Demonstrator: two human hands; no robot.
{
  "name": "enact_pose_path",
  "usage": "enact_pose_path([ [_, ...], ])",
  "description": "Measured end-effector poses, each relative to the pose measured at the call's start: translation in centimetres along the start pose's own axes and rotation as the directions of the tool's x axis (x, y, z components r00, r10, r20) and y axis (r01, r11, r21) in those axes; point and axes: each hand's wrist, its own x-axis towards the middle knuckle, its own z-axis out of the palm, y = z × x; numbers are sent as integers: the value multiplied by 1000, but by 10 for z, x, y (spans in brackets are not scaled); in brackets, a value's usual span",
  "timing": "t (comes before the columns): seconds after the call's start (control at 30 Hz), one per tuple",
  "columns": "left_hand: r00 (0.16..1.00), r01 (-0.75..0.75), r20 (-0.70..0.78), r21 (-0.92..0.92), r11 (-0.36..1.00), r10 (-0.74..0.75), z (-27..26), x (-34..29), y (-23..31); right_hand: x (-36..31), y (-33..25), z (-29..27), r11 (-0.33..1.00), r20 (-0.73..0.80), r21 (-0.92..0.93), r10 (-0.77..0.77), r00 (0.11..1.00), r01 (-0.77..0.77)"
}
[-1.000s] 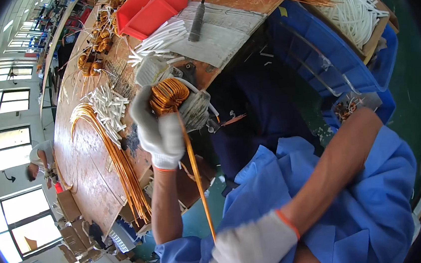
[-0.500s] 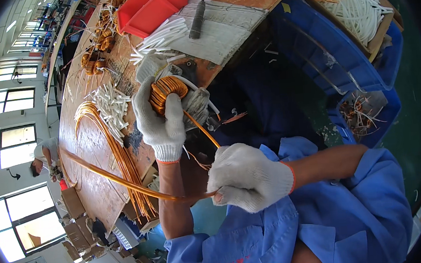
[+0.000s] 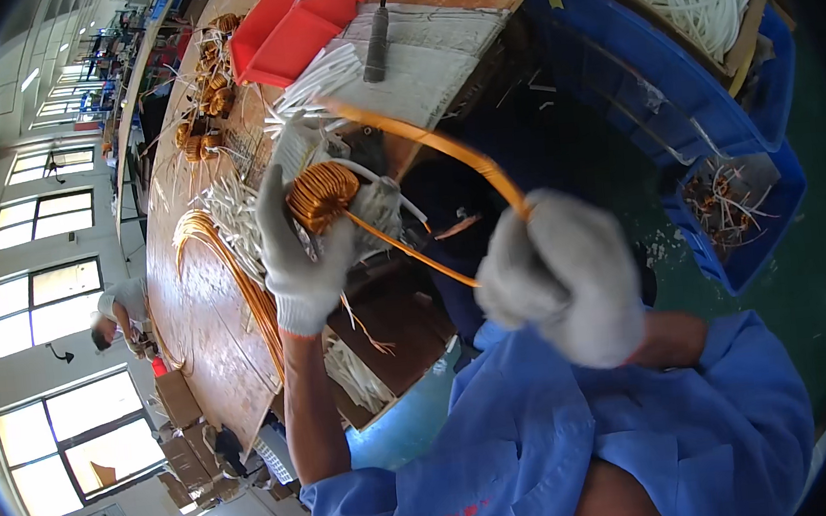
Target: The person is winding or assembling copper coils for an electric motor stator at a workbench.
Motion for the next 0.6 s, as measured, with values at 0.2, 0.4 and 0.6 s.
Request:
enact_pose_path([
  [0.2, 989, 142, -27, -61, 988, -144, 10, -7, 1, 96, -81, 2, 988, 336, 145, -90, 938, 42],
  [0.4, 968, 208, -112, -134, 969, -223, 19, -5, 1, 211, -25, -14, 318, 605, -590, -434, 667, 742],
  [0.6, 987, 69, -155, 152, 986, -46, 13, 12, 16, 276, 16, 21, 287, 537, -623, -520, 665, 728],
])
